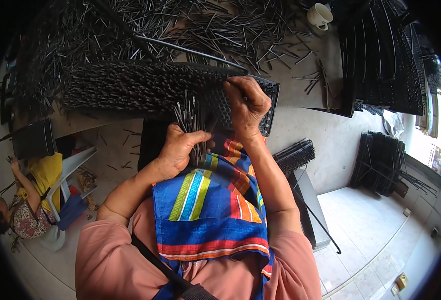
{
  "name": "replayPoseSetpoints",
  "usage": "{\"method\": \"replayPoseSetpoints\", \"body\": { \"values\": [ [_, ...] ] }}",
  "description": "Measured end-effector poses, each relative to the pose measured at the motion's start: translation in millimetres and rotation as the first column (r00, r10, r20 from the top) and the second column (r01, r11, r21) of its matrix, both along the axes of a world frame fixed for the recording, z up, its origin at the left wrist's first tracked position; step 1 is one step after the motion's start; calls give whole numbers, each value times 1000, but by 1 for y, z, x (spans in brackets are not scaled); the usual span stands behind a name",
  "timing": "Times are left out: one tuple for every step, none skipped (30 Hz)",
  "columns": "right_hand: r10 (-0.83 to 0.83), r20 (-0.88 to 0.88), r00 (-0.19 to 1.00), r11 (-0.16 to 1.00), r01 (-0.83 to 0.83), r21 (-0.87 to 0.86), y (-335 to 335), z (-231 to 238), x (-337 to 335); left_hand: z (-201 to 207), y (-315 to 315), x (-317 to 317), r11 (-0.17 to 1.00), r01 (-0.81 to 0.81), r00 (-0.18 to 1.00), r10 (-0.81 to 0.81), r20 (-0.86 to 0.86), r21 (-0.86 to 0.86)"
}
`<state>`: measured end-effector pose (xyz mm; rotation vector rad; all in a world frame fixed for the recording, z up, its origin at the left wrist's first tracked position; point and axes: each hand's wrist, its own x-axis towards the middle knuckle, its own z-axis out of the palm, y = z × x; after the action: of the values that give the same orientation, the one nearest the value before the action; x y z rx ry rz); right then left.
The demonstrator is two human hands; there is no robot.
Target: Inserting thin metal wires into a pre-fabricated metal mesh frame.
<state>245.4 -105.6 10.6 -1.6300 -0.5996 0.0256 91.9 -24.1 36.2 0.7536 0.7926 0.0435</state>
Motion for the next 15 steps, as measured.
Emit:
{"method": "replayPoseSetpoints", "body": {
  "values": [
    [2,1,1000,1000,-2,0,1,2,0,2,1,0,1000,-13,1000,13,4,-10],
    [-8,15,1000,1000,8,2,2,3,0,2,1,0,1000,-15,1000,15,4,-10],
    [-18,29,999,1000,18,5,4,3,0,2,2,0,999,-14,1000,13,-14,-39],
    [-18,30,999,1000,18,5,3,3,2,2,2,1,998,-12,999,10,-32,-67],
    [-29,9,1000,1000,29,0,3,2,4,3,3,1,998,-12,999,10,-32,-67],
    [-39,-12,999,999,39,-5,2,2,5,3,2,2,998,-9,999,6,-39,-60],
    [-37,-12,999,999,37,-5,3,3,4,3,2,2,999,-6,999,4,-47,-54],
    [-39,-27,999,999,39,3,3,5,2,1,2,2,999,-8,999,5,-47,-54],
    [-41,-42,998,999,41,11,3,6,2,-1,1,2,999,-6,999,4,-44,-40],
    [-39,-42,998,999,40,12,3,5,1,-2,1,2,1000,-4,999,3,-42,-27],
    [-51,-53,997,999,51,4,2,2,1,-1,1,2,1000,-6,999,4,-41,-27],
    [-63,-64,996,998,63,-4,2,1,1,0,1,2,1000,-8,999,7,-49,-29],
    [-61,-65,996,998,61,-4,3,2,1,1,1,2,999,-11,998,10,-57,-30],
    [-51,-21,998,999,51,-4,5,3,1,0,1,2,999,-14,998,12,-57,-31],
    [-41,22,999,999,41,-4,6,4,1,0,0,2,999,-23,998,21,-65,-33]
  ]
}}
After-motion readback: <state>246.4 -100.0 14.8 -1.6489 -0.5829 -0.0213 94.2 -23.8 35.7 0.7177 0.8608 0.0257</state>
